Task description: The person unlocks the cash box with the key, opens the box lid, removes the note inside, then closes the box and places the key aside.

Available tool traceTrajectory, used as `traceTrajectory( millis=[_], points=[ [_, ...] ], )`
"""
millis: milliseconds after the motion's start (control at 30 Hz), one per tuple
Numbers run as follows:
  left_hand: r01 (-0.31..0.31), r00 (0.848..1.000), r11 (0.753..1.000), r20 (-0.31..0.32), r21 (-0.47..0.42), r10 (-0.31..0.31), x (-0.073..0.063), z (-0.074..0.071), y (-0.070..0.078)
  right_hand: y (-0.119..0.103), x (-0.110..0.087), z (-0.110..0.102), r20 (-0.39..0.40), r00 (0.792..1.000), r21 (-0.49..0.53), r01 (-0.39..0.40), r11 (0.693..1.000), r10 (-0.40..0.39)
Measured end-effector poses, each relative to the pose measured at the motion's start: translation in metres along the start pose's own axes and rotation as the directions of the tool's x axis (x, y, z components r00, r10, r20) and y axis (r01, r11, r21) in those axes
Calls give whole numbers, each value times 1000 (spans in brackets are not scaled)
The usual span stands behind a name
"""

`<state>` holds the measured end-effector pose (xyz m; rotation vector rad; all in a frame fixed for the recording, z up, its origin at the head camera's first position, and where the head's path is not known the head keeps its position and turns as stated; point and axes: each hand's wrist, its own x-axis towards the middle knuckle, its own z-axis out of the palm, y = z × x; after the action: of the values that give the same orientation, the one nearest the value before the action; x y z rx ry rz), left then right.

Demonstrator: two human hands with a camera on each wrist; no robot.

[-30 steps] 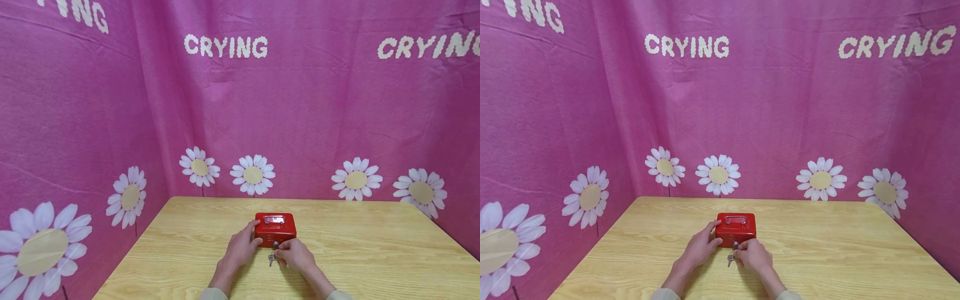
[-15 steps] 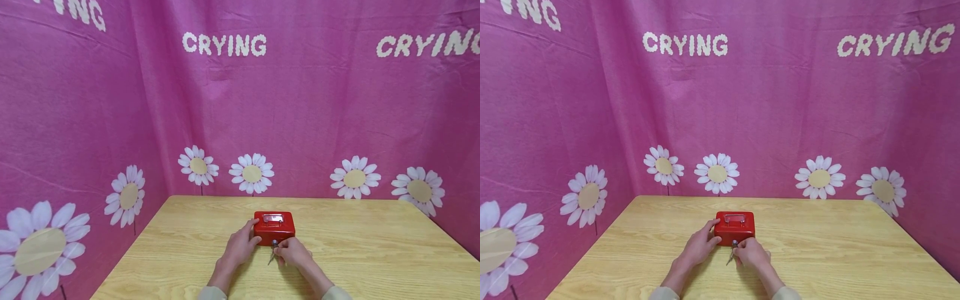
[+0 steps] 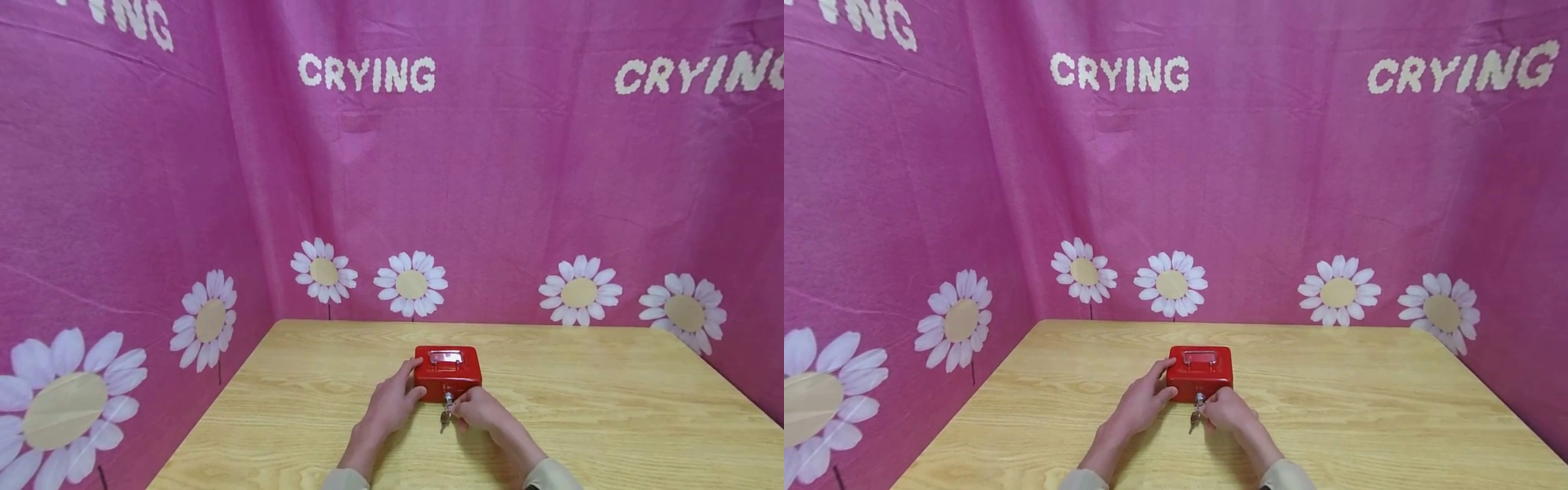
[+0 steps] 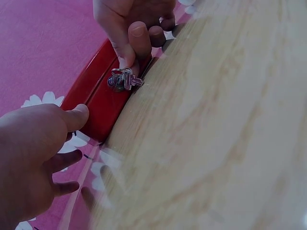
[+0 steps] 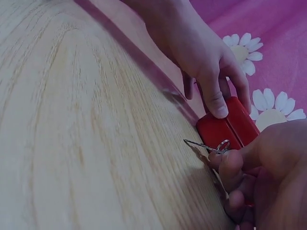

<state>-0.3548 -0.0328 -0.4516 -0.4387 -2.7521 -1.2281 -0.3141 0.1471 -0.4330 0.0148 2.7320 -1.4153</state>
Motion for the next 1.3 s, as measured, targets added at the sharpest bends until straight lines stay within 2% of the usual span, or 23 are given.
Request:
traceTrajectory(
  millis=[67, 233, 333, 533, 767, 1300],
  points=[
    [-8, 1000, 1000, 5, -1, 8, 1, 0, -1, 2, 0, 0, 5, 1000, -1, 23, 1000, -23],
    [-32, 999, 999, -5, 24, 32, 1, -2, -5, 11, 0, 3, 9, 991, -104, 131, 986, -130],
    [-44, 999, 999, -11, 32, 44, 1, -3, -8, 16, -1, 5, 14, 987, -135, 162, 978, -162],
    [-30, 1000, 999, 6, 11, 30, -2, 0, -9, 19, -3, 5, 9, 986, -131, 164, 978, -164],
    [-35, 999, 999, -4, 10, 35, -3, 2, -10, 18, -3, 5, -67, 984, -146, 156, 977, -167],
    [-31, 1000, 999, -4, -15, 30, 1, 3, -4, 12, -2, -7, -63, 989, -164, 120, 979, -132]
  ],
)
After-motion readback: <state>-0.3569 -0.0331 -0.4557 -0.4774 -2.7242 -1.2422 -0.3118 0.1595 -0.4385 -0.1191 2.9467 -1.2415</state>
